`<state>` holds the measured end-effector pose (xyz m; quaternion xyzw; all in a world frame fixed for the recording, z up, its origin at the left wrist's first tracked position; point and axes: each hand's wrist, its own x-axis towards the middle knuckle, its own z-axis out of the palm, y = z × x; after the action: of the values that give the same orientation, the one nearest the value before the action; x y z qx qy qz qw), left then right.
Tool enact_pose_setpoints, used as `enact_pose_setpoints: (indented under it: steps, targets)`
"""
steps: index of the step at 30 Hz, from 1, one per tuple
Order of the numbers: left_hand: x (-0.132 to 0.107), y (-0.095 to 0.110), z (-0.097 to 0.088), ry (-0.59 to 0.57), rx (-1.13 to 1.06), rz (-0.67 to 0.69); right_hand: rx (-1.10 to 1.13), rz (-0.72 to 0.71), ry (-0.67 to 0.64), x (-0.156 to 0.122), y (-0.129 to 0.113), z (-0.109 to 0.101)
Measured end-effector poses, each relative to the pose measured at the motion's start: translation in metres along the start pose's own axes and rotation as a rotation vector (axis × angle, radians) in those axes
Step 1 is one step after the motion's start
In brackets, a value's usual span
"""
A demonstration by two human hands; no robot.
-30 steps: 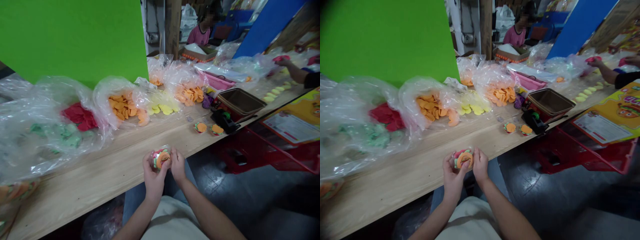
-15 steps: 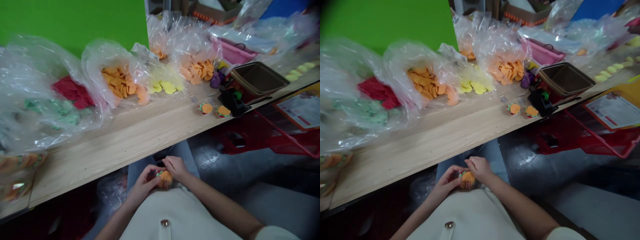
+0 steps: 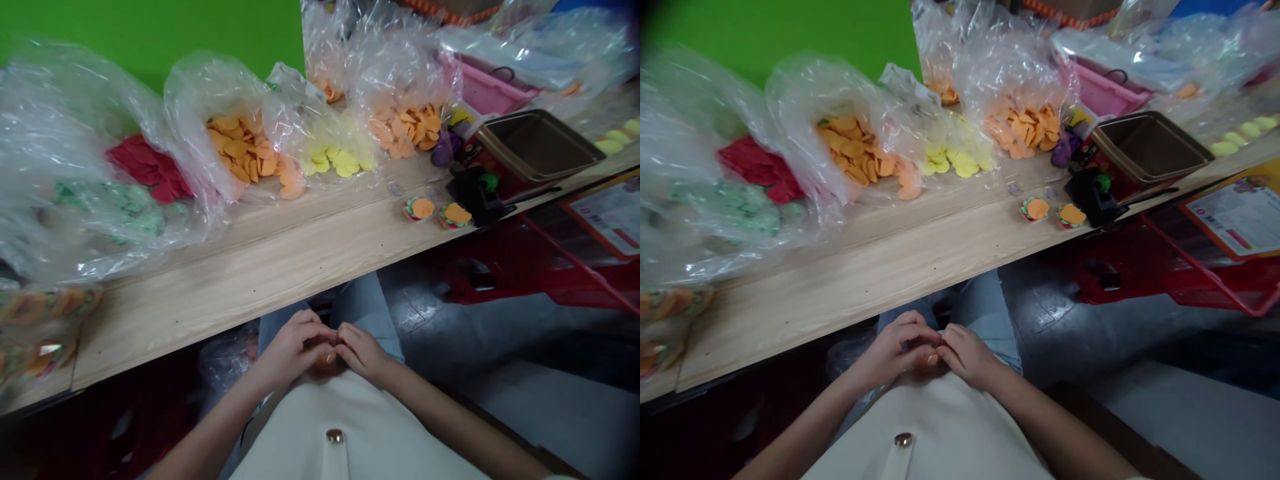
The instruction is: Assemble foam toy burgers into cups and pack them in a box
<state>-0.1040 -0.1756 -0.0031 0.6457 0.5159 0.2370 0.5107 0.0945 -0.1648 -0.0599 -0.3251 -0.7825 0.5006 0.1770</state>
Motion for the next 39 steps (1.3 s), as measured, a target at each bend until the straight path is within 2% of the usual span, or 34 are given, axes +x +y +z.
enact_pose_setpoints:
  steps: [6,10,12,16,21,24,26,31,34,36,39]
  targets:
    - [-0.002,-0.015,0.016,0.084,-0.064,-0.062,-0.113,-0.053,-0.010,0.002,0.007,0.011]
    - [-0.003,-0.025,0.021,0.174,-0.129,-0.106,-0.014,0.002,0.017,0.006,0.009,0.016]
    - [0.001,-0.027,0.019,0.262,-0.236,-0.186,0.103,0.085,0.078,0.009,0.009,0.017]
    - [0.016,-0.023,0.016,0.459,-0.642,-0.389,0.274,0.237,0.218,0.016,0.008,0.019]
    - [0.036,-0.014,0.026,0.641,-0.872,-0.358,0.461,0.310,0.469,0.027,0.003,0.015]
    - [0.045,-0.009,0.029,0.696,-0.944,-0.350,0.474,0.304,0.552,0.031,-0.002,0.009]
    - [0.050,-0.007,0.024,0.671,-0.945,-0.365,0.485,0.307,0.582,0.032,-0.003,0.008]
    - [0.044,-0.009,0.006,0.420,-0.899,-0.400,0.645,0.371,0.619,0.033,-0.002,0.018]
    - [0.030,-0.015,0.003,0.453,-0.929,-0.395,0.698,0.388,0.607,0.026,0.003,0.025]
    - [0.023,-0.020,0.000,0.472,-0.909,-0.431,0.624,0.376,0.494,0.019,0.007,0.023]
    - [0.020,-0.024,-0.009,0.310,-0.734,-0.429,0.414,0.296,0.175,0.014,0.011,0.008]
